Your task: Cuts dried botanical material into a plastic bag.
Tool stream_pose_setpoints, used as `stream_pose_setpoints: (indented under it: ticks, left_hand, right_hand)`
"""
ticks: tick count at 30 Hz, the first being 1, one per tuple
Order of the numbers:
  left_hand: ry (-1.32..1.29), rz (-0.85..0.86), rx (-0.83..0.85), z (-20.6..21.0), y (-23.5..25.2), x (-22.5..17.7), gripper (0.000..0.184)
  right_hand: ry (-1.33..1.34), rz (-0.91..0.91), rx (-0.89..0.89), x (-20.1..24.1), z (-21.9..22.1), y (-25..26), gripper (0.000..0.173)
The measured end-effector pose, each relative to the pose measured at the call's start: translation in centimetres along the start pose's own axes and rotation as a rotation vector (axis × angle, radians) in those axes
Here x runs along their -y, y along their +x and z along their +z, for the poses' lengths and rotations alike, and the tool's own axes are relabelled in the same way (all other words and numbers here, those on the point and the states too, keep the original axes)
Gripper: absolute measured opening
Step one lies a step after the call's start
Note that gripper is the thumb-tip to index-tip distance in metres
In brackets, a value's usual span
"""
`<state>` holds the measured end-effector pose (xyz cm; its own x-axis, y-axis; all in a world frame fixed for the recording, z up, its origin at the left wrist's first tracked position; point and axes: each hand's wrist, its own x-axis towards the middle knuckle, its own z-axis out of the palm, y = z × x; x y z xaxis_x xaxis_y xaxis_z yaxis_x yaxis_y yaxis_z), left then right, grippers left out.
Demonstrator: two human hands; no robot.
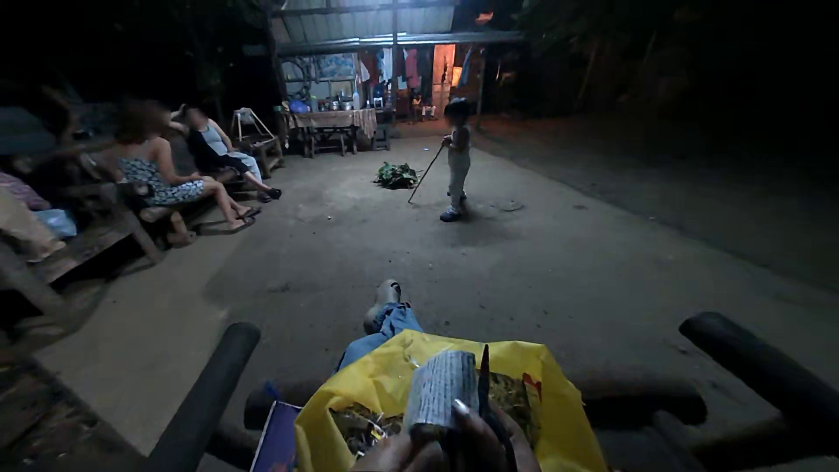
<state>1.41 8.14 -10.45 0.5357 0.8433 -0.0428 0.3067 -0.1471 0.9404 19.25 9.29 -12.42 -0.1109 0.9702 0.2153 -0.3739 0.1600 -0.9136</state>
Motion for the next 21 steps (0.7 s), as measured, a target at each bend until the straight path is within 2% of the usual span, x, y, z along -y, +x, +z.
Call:
stream_pose_setpoints:
  ticks: [2,4,6,9,10,13,15,18,21]
  left_hand:
    - [-0.308,0.052,-0.214,1.8,0.9,0.0,0.029]
    - [-0.467,0.01,-0.403,3.4,0.9,-1.1,0.012]
    - [-0.531,0.05,-0.566,4.8,1.0,-1.4,0.015]
    - [-0.531,0.257,-0.726,5.7,0.8,-1.4,0.03]
    - [-0.518,0.29,-0.796,5.8,1.0,-1.4,0.03]
    - [-0.508,0.367,-0.908,5.7,1.7,-0.7,0.025]
    - [-0.457,0.385,-0.945,5.4,1.6,-0.7,0.02]
    - [-0.484,0.295,-1.035,4.9,1.5,-1.7,0.017]
    - [-0.5,0.191,-1.101,4.8,1.5,-1.8,0.025]
  right_hand:
    - [0.01,-0.008,0.071,0.6,0.2,-0.2,0.015]
    - [0.009,-0.085,0.15,0.5,-0.2,-0.6,0.011]
    - [-0.033,-0.166,0.156,0.6,-0.6,-0.7,0.012]
    - [0.006,-0.119,0.163,0.8,-1.1,-1.2,0.01]
    - [0.003,-0.112,0.174,0.8,-1.2,-1.3,0.012]
    - [-0.01,-0.108,0.162,-0.1,-0.8,-1.6,0.012]
    - [-0.097,-0.127,0.172,-0.9,-0.5,-1.7,0.025]
    - [-0.235,-0.088,0.25,-2.2,-0.4,-2.5,0.047]
    - [-0.222,-0.022,0.343,-3.3,-0.6,-3.3,0.044]
